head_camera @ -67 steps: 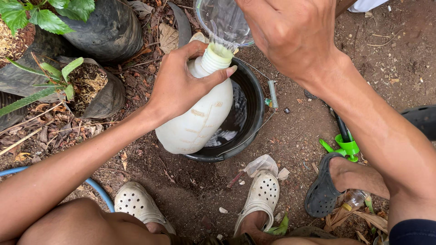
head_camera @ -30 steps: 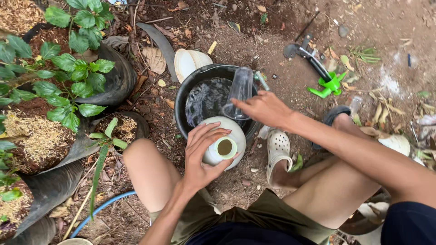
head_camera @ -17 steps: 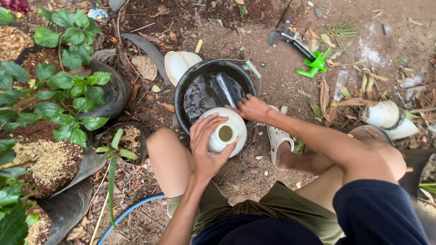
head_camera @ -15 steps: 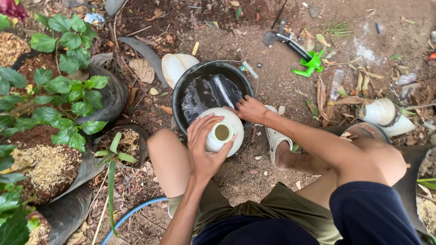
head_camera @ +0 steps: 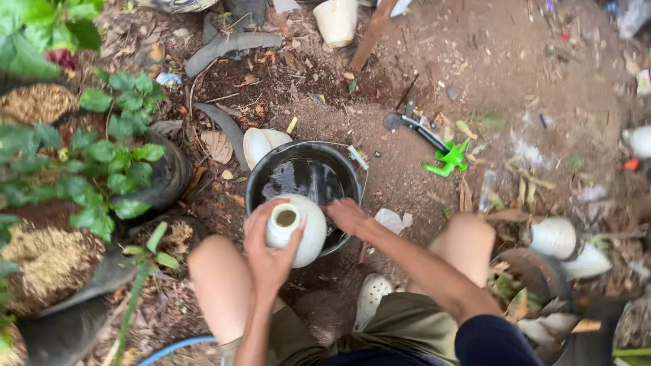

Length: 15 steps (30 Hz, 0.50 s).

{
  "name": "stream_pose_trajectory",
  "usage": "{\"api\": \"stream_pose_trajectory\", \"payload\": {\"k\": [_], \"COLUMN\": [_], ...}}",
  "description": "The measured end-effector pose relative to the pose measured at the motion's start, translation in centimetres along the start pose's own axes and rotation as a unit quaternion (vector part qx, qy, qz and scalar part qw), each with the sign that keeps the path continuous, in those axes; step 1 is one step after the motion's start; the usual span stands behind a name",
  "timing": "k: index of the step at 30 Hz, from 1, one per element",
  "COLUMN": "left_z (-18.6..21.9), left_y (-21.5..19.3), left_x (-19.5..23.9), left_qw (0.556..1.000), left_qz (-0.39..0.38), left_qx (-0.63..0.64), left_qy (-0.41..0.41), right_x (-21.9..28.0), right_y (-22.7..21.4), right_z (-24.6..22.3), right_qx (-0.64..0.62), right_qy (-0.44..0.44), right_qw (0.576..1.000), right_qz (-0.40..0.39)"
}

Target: The person fills a white sprayer bottle with water from a bucket using a small plastic cup. After pouring several cups of water into the bottle, they attach the green pump mechanism to the top of the bottle.

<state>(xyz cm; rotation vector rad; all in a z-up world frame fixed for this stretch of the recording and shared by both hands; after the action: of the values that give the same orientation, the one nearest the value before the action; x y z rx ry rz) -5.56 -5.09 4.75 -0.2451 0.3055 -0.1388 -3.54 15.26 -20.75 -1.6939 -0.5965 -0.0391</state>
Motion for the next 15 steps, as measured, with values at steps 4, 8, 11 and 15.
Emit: {"api": "stream_pose_trajectory", "payload": {"k": [4, 8, 11, 15], "left_z": [-1.1, -1.3, -2.2, -1.0], "left_y": [0.2, 0.7, 0.2, 0.2], "left_x": [-0.2, -0.6, -0.9, -0.8], "left_qw": [0.999, 0.997, 0.996, 0.998], "left_qz": [0.035, 0.043, 0.056, 0.052], "left_qx": [-0.042, -0.055, -0.004, -0.005], "left_qy": [0.001, 0.013, -0.066, -0.046], "right_x": [-0.4, -1.6, -1.2, 0.0], "right_y": [-4.6, -3.6, -3.2, -6.5], "right_z": [0.0, 4.4, 6.3, 6.1], "right_qx": [-0.217, -0.400, -0.542, -0.584], "right_qy": [-0.031, 0.077, 0.130, 0.110], "right_qw": [0.954, 0.879, 0.797, 0.767], "right_qz": [0.207, 0.247, 0.234, 0.240]}}
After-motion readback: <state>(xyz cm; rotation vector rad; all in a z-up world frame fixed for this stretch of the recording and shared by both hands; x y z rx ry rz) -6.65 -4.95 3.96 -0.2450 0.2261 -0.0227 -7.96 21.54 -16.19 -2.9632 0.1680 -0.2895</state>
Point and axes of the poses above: each hand's wrist, its own x-axis away from the middle knuckle, its own y-axis out of the palm, z = x × y, the point moved 10 cm from there along -x, towards the middle knuckle, and after that the axes turned 4 degrees about -y, right-handed, at the moved point
